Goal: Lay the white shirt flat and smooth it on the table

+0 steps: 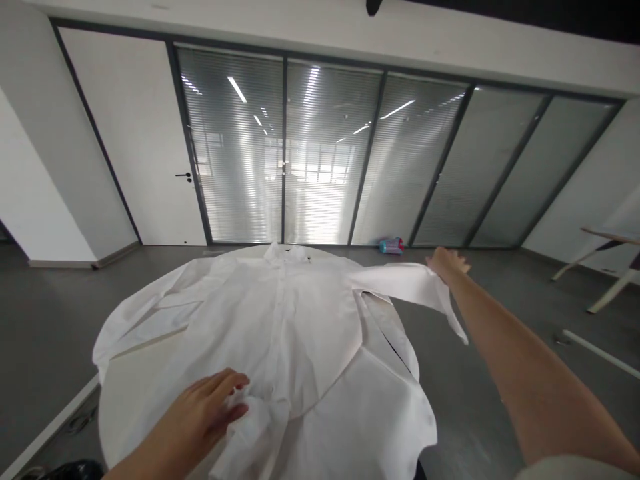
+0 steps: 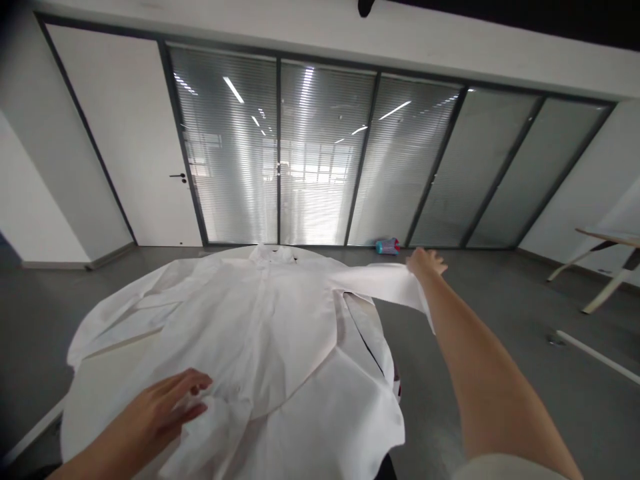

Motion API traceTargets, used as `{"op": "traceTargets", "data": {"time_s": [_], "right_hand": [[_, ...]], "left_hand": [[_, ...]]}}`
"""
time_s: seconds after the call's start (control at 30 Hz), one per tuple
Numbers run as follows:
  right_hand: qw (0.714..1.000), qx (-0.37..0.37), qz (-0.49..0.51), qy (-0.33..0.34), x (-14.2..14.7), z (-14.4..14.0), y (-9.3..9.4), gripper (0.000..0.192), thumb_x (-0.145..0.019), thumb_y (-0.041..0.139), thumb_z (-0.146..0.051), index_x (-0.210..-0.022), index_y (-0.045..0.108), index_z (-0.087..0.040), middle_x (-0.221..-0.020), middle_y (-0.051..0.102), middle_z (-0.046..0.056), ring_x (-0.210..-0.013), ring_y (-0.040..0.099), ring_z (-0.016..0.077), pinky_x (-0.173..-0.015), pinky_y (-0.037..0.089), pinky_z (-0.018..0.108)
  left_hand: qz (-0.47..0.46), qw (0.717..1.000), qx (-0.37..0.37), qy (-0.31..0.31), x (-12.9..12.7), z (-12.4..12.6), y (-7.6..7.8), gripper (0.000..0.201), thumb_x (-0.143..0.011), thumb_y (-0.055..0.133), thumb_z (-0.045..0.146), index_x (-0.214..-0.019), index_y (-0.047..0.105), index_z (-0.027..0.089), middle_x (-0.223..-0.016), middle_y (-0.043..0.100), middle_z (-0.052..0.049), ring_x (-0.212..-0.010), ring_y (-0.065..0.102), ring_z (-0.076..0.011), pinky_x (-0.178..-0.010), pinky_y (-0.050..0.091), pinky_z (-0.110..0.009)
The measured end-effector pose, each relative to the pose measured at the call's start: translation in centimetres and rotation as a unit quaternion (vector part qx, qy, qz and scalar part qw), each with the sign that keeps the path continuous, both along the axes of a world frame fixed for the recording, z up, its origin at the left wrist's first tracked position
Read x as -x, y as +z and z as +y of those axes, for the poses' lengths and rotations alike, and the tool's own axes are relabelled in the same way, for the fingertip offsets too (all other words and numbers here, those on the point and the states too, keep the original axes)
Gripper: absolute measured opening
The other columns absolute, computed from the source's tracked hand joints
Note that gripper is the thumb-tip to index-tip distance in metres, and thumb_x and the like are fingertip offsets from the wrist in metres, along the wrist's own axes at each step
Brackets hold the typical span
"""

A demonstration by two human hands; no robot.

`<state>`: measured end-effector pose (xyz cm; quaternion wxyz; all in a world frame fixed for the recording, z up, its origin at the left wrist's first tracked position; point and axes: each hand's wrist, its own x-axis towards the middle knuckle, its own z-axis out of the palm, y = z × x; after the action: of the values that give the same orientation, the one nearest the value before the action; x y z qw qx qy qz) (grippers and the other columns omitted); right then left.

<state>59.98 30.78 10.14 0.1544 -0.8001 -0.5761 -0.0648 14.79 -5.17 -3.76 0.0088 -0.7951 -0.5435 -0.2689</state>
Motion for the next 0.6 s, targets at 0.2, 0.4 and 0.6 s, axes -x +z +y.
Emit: {"op": "traceTargets", "data": {"time_s": [0.2, 0.4, 0.6], "right_hand": [[0.915, 0.143, -0.044, 0.374, 7.4, -9.1, -7.9, 0.033, -0.090, 0.053, -0.043, -0.071, 0.068, -0.020, -0.076, 0.070, 0.006, -0.067, 0.062, 0.0182, -0.061, 0.041, 0.027], [0.864, 0.221, -0.051, 0.450, 7.5, -19.9, -13.0, 0.037, -0.090, 0.053, -0.051, -0.088, 0.071, -0.019, -0.094, 0.068, 0.012, -0.086, 0.065, 0.0267, -0.075, 0.048, 0.035], [0.887, 0.157, 0.044, 0.433, 10.0, -20.9, -15.6, 0.064, -0.089, 0.054, -0.051, -0.143, 0.045, -0.018, -0.119, 0.057, 0.017, -0.112, 0.057, 0.0316, -0.098, 0.041, 0.048]], "left_hand": [[0.093, 0.995, -0.019, -0.035, 2.3, -3.7, -1.3, 0.061, -0.084, 0.064, 0.059, -0.139, 0.052, 0.036, -0.119, 0.066, -0.006, -0.106, 0.064, -0.0252, -0.090, 0.055, -0.034], [0.099, 0.993, 0.031, 0.056, 4.2, -8.1, -2.9, 0.083, -0.081, 0.071, 0.046, -0.153, 0.032, 0.032, -0.141, 0.054, -0.011, -0.124, 0.057, -0.0302, -0.099, 0.053, -0.041], [0.126, 0.990, 0.051, 0.022, 3.8, -9.5, -3.6, 0.102, -0.070, 0.060, 0.009, -0.158, 0.013, 0.028, -0.155, 0.039, -0.009, -0.141, 0.040, -0.0304, -0.113, 0.039, -0.047]]}}
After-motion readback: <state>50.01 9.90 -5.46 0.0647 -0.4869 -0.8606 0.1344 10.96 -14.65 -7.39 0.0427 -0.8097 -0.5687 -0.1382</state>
